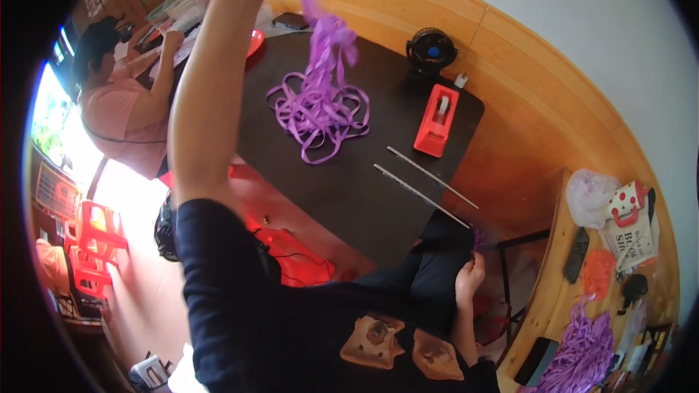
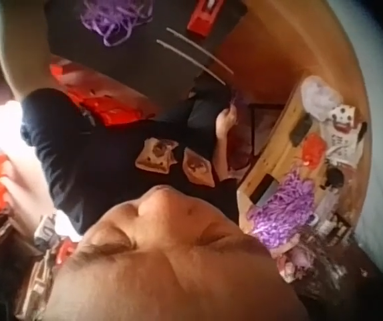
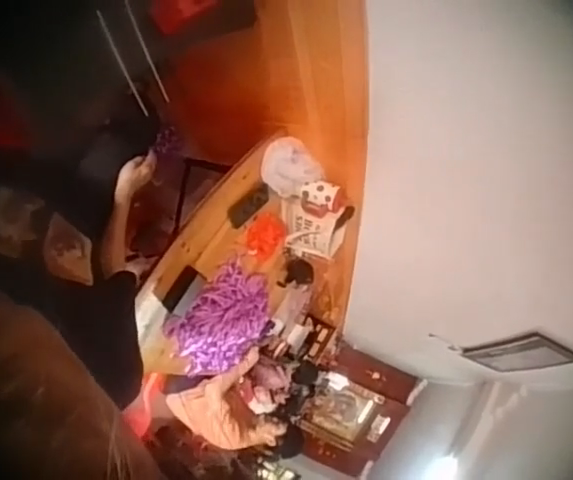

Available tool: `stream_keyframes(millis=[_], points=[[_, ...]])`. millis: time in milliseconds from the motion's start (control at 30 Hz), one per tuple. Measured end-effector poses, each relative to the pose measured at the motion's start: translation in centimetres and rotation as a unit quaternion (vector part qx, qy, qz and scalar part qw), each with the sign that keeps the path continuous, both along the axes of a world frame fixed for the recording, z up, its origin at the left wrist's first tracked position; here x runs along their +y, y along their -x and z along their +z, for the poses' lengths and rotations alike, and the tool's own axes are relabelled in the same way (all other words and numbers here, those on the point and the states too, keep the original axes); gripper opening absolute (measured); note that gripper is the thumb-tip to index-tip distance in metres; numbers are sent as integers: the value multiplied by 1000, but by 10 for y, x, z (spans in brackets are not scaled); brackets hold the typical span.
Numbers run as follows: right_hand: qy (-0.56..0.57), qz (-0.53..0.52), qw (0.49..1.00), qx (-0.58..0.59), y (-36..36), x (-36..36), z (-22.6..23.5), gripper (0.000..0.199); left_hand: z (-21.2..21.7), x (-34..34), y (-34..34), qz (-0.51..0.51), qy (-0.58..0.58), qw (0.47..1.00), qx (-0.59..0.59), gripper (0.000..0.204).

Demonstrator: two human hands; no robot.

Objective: The recorder is winding purple ribbon around a wire jig to create decorative items.

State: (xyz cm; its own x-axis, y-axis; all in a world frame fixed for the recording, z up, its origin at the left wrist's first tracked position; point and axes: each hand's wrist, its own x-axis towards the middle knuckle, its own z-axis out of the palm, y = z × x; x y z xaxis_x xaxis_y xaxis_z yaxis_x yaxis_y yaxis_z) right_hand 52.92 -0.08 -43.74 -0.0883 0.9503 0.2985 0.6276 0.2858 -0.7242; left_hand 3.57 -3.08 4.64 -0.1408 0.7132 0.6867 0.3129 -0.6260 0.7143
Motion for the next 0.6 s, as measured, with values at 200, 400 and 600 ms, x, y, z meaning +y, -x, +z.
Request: stream_keyframes(millis=[200, 400, 600], points=[[7, 4, 1000, 11, 5, -4, 2, 30, -17, -15, 5, 34, -80, 996, -17, 11], [10, -4, 1000, 15, 7, -4, 3, 29, -64, -1, -15, -12, 82, 994, 77, 14], [-17, 0, 1000, 21, 3, -4, 0, 25, -91, -39, -78, -191, 127, 964, 132, 9]])
